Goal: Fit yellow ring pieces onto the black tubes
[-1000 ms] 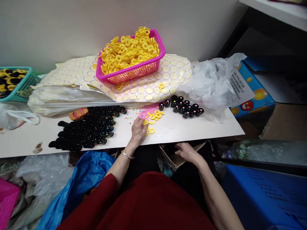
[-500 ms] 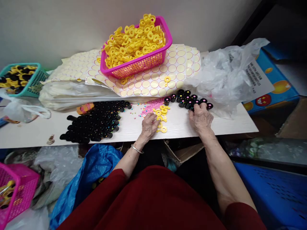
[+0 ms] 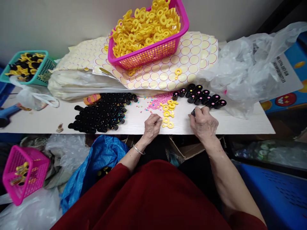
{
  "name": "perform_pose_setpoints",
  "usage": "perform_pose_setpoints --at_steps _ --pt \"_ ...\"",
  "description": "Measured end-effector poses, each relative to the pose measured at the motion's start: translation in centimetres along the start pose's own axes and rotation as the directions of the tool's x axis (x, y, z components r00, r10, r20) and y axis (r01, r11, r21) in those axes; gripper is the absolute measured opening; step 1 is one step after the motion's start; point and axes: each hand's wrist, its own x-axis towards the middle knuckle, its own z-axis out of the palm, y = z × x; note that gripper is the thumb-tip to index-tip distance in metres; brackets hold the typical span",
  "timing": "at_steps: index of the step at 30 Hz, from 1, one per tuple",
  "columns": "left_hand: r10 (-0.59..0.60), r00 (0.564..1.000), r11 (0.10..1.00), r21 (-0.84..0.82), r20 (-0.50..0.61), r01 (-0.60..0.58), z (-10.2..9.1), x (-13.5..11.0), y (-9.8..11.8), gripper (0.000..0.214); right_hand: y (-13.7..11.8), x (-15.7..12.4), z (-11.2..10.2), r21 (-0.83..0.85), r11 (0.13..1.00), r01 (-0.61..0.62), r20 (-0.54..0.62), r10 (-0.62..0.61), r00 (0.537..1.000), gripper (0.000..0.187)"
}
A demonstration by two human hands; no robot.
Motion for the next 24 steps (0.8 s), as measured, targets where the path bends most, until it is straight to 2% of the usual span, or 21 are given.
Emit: perform_pose_setpoints --at_steps 2,5,10,17,21,24 --pt "-0.020 1.000 1.000 -0.008 -0.015 0.019 0.0 0.2 -0.1 0.006 -1.6 -0.6 0.0 0.065 0.995 0.074 0.089 -0.080 0.993 0.024" --pt "-0.042 0.999 0.999 -0.017 -0.025 0.041 0.1 0.3 -0.4 0.006 -3.9 -1.3 0.6 0.181 0.965 0.187 0.231 -0.227 0.946 0.023" --pt "-0.038 0.999 0.999 -0.017 -0.022 0.038 0.3 0.3 -0.2 0.006 -5.5 -1.7 1.2 0.185 0.954 0.235 0.331 -0.286 0.899 0.023" --pt "-0.007 0.999 1.000 0.015 -0.032 0.007 0.6 0.6 0.3 0.011 -5.2 -1.7 0.7 0.217 0.928 0.304 0.348 -0.364 0.864 0.026" --pt "0.007 0.998 1.000 -0.002 -0.059 -0.007 0.5 0.4 0.2 0.011 -5.3 -1.9 1.0 0.233 0.918 0.320 0.317 -0.383 0.868 0.026" --pt "0.031 0.992 1.000 -0.001 -0.119 -0.032 0.4 0.4 0.8 0.010 -4.8 -2.2 1.3 0.277 0.906 0.319 0.251 -0.389 0.886 0.021"
